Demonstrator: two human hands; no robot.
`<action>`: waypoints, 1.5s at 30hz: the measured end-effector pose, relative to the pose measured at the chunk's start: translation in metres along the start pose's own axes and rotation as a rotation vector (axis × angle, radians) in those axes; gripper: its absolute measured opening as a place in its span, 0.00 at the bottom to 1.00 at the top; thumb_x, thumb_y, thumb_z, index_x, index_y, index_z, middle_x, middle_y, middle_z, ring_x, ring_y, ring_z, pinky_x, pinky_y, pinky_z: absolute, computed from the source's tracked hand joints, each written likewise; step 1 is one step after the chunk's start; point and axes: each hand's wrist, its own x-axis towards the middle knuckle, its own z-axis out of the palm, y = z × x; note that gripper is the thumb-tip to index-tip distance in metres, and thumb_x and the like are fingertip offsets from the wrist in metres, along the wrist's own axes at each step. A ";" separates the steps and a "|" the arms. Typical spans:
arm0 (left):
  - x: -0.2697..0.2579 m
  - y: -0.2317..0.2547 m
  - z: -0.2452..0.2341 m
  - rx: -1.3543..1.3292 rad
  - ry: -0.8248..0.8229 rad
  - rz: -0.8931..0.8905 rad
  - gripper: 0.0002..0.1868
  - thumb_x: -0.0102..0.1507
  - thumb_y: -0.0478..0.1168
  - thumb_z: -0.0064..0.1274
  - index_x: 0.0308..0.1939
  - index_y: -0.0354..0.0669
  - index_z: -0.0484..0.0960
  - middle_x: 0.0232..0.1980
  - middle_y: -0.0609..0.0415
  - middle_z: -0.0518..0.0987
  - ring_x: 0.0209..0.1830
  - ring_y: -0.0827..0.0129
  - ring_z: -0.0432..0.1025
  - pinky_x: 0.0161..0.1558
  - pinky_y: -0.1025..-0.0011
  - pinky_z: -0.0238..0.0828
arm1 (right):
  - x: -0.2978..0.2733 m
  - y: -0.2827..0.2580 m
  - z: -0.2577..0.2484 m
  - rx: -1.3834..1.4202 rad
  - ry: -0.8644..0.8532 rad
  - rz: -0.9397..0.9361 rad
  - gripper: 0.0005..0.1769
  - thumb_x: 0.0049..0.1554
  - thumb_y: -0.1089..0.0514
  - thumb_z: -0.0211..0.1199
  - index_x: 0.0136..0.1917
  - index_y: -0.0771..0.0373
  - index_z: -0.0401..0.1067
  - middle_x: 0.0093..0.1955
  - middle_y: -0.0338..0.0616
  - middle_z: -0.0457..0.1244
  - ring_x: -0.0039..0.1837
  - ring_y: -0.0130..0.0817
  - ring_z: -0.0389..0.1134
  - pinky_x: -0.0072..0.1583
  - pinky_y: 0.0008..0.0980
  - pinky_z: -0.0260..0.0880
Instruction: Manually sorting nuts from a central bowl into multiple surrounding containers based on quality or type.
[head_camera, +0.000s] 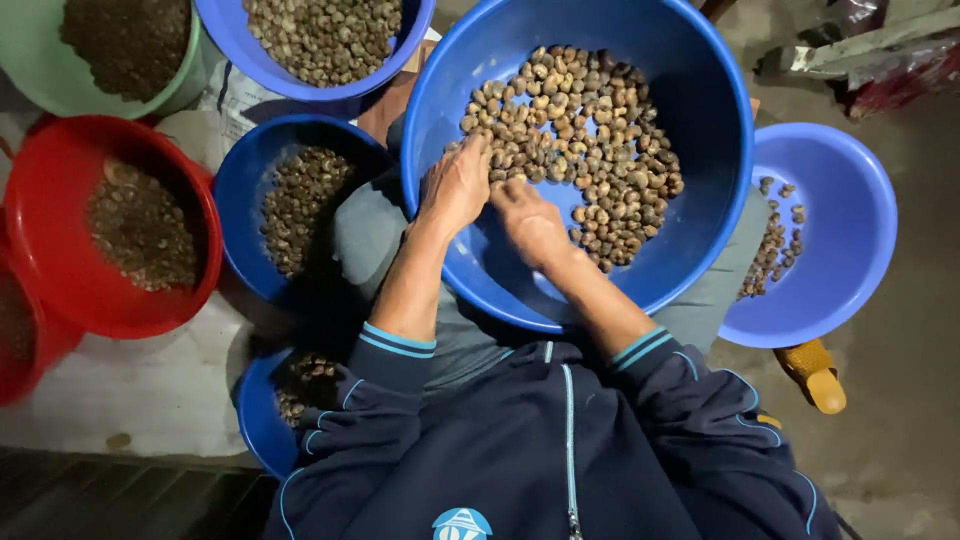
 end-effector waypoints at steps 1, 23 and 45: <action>0.001 -0.004 0.004 0.002 -0.002 0.007 0.14 0.73 0.41 0.35 0.54 0.40 0.74 0.48 0.32 0.81 0.49 0.32 0.76 0.46 0.32 0.73 | -0.004 0.011 -0.010 -0.001 0.005 0.005 0.20 0.60 0.60 0.55 0.65 0.54 0.66 0.56 0.44 0.61 0.56 0.47 0.70 0.47 0.48 0.77; 0.004 -0.006 0.045 0.695 -0.485 -0.268 0.17 0.68 0.41 0.46 0.57 0.45 0.84 0.54 0.43 0.86 0.59 0.49 0.79 0.59 0.46 0.74 | -0.016 0.033 -0.026 0.359 -0.355 0.401 0.33 0.60 0.38 0.58 0.74 0.49 0.55 0.52 0.53 0.72 0.58 0.54 0.74 0.61 0.55 0.73; 0.000 -0.002 0.046 0.625 -0.523 -0.328 0.20 0.63 0.44 0.49 0.54 0.36 0.84 0.51 0.38 0.86 0.56 0.42 0.79 0.56 0.43 0.76 | -0.020 0.043 -0.021 0.492 -0.442 0.429 0.31 0.58 0.36 0.44 0.64 0.60 0.58 0.50 0.60 0.70 0.59 0.60 0.72 0.61 0.62 0.71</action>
